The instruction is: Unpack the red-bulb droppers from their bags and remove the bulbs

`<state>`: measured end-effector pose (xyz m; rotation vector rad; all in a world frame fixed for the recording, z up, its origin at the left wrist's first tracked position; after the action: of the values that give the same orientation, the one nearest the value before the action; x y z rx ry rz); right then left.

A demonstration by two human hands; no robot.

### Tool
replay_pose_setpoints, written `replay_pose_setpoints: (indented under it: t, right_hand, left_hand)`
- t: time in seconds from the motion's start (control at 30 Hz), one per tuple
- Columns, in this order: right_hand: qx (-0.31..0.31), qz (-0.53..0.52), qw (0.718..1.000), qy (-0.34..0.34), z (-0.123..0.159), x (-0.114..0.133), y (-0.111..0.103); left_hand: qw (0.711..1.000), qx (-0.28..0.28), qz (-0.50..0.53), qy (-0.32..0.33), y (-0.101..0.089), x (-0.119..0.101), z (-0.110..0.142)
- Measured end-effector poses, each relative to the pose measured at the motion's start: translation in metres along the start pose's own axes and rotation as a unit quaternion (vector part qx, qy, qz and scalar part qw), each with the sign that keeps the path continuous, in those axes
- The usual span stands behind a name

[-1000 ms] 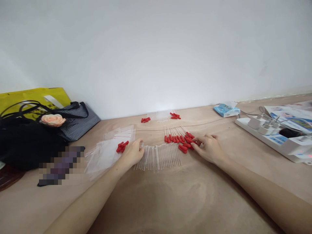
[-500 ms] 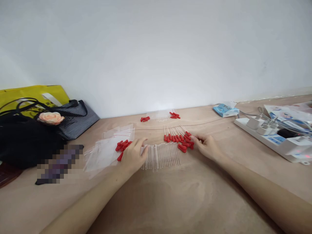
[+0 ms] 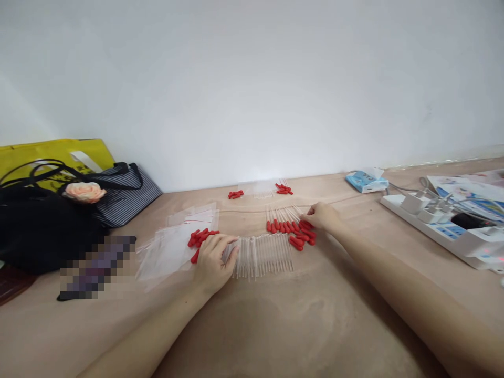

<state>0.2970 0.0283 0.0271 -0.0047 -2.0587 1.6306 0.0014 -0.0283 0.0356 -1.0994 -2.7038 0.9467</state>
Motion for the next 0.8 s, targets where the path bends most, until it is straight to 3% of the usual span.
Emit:
replay_pose_setpoints:
  t: [0.2,0.37,0.57,0.63,0.7,0.8]
  right_hand:
    - [0.001,0.031,0.999,0.011,-0.009,0.008,0.005]
    - [0.014,0.004,1.0,-0.013,-0.009,0.012,-0.005]
    - [0.01,-0.093,0.991,-0.098,0.029,0.014,-0.018]
    - [-0.065,-0.182,0.954,-0.228,0.054,0.02,-0.019]
    - [-0.144,-0.186,0.906,-0.352,0.081,0.025,-0.014]
    - [-0.215,-0.18,0.849,-0.447,0.111,0.032,-0.002]
  left_hand:
    - [1.0,0.004,-0.001,0.003,0.001,-0.001,0.004]
    - [1.0,0.015,0.004,0.012,0.002,-0.002,0.003]
    - [1.0,0.025,0.006,0.013,0.004,-0.002,0.005]
    - [1.0,0.027,0.002,0.01,0.005,-0.002,0.005]
    - [1.0,0.016,-0.009,0.014,0.004,-0.004,0.005]
    - [0.998,-0.003,-0.035,0.06,0.0,-0.012,0.003]
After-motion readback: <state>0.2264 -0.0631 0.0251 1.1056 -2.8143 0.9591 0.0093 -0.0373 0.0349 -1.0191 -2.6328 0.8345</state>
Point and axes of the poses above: each hand's wrist, its own z-axis away from the middle knuckle, its own y-axis out of the palm, x = y × z, the point moved 3 cm from there along -z, towards the middle knuckle, and after that the axes turned 9 degrees about -x, right-handed, at the moved point
